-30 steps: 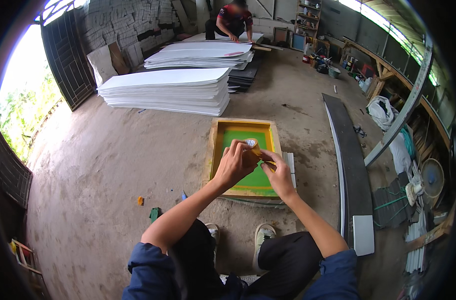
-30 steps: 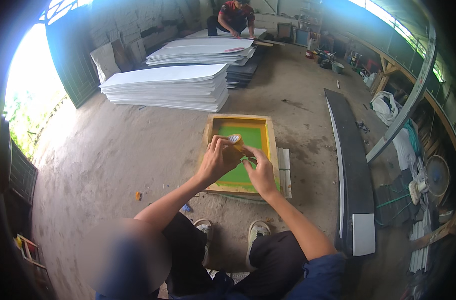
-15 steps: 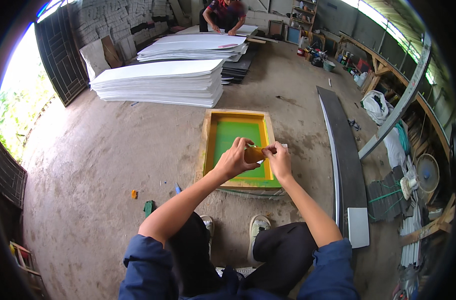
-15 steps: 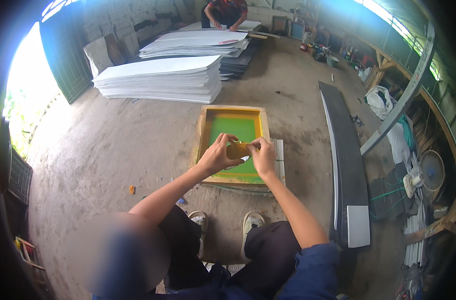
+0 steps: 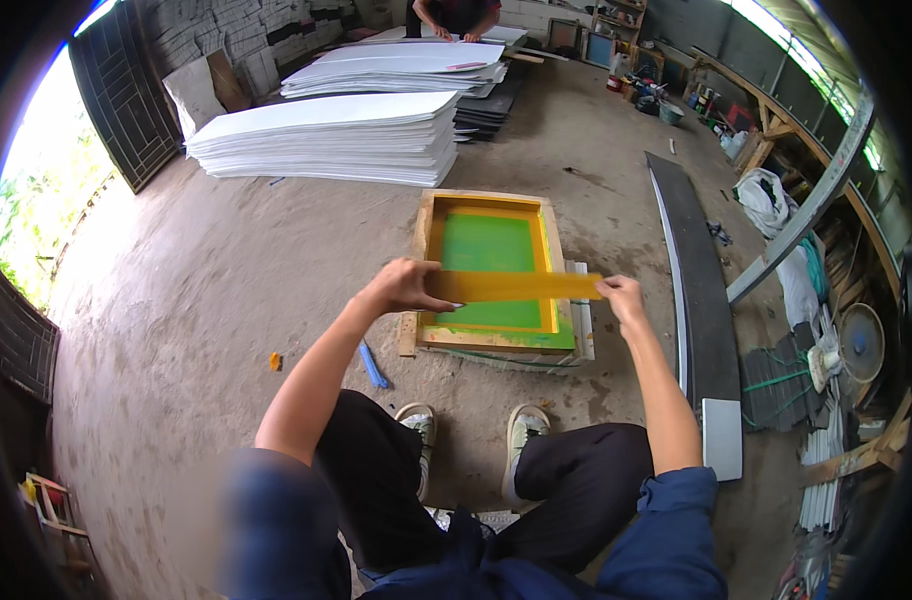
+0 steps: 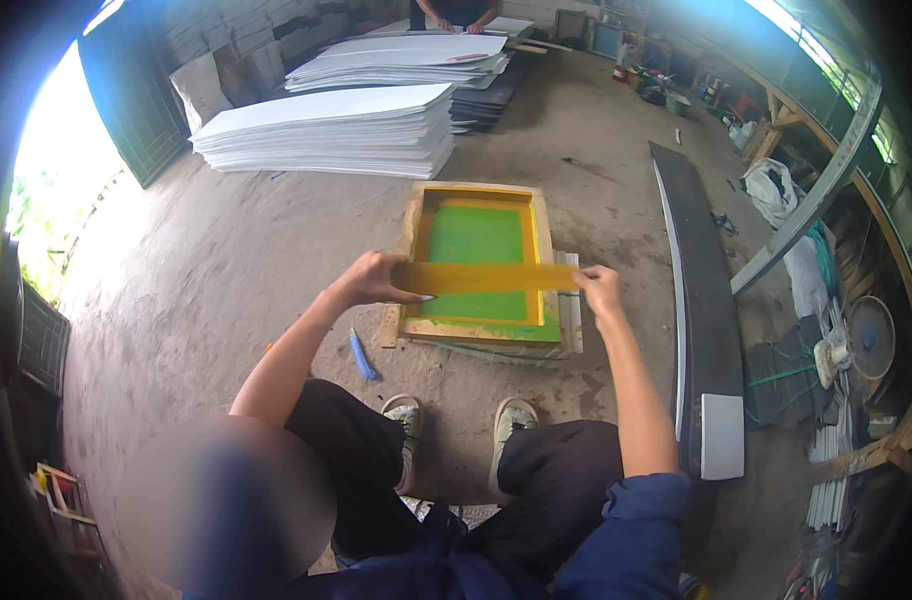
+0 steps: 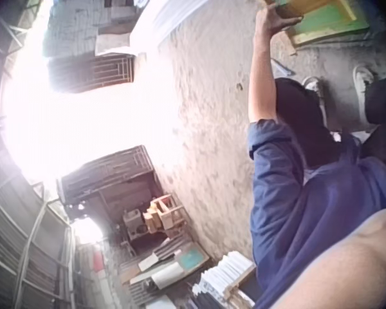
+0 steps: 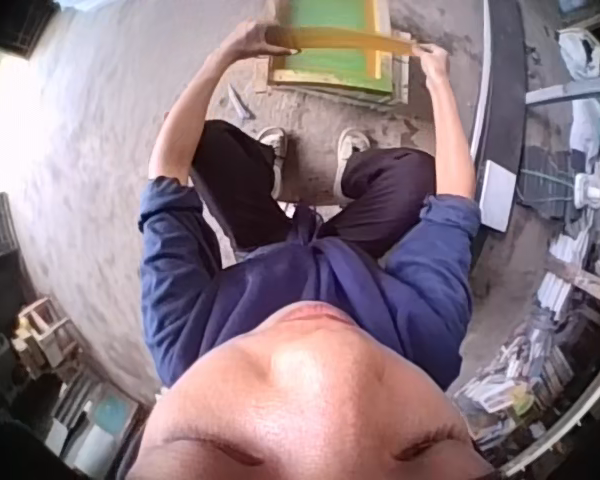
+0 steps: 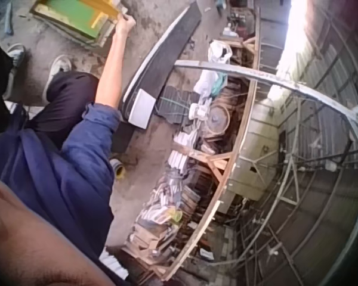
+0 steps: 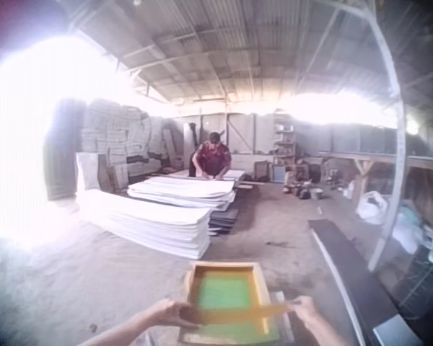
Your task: The person applies yellow tape around the edges of a wooden frame with a green interior. They use a utility knife to cut the tape and smooth it down along the frame's perimeter.
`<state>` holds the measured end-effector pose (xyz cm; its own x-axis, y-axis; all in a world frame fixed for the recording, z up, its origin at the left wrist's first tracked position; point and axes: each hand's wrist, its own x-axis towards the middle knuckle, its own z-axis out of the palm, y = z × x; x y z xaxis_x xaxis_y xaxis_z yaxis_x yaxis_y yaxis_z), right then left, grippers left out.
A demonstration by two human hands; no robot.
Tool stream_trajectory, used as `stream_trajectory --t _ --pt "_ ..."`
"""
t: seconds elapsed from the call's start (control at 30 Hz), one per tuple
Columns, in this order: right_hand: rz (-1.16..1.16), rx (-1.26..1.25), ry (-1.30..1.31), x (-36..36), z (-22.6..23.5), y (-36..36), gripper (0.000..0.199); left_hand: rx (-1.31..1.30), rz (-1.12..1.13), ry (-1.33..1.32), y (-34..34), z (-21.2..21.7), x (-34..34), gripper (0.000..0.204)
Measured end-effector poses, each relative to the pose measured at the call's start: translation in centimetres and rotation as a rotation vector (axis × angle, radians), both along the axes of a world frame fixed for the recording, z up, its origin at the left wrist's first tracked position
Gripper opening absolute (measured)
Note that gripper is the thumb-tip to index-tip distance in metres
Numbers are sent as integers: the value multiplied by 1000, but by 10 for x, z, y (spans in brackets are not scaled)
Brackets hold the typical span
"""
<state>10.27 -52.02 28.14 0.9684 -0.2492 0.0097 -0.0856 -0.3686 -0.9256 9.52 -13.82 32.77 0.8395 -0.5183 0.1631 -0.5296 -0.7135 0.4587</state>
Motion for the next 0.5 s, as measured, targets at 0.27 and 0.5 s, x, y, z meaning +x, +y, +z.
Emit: stream_trajectory --t 0.27,0.5 --pt "-195 -201 133 6 -18 -55 19 -117 222 67 89 -12 -2 52" --pt "-276 211 14 46 -92 -37 13 -216 429 274 105 -30 0 49"
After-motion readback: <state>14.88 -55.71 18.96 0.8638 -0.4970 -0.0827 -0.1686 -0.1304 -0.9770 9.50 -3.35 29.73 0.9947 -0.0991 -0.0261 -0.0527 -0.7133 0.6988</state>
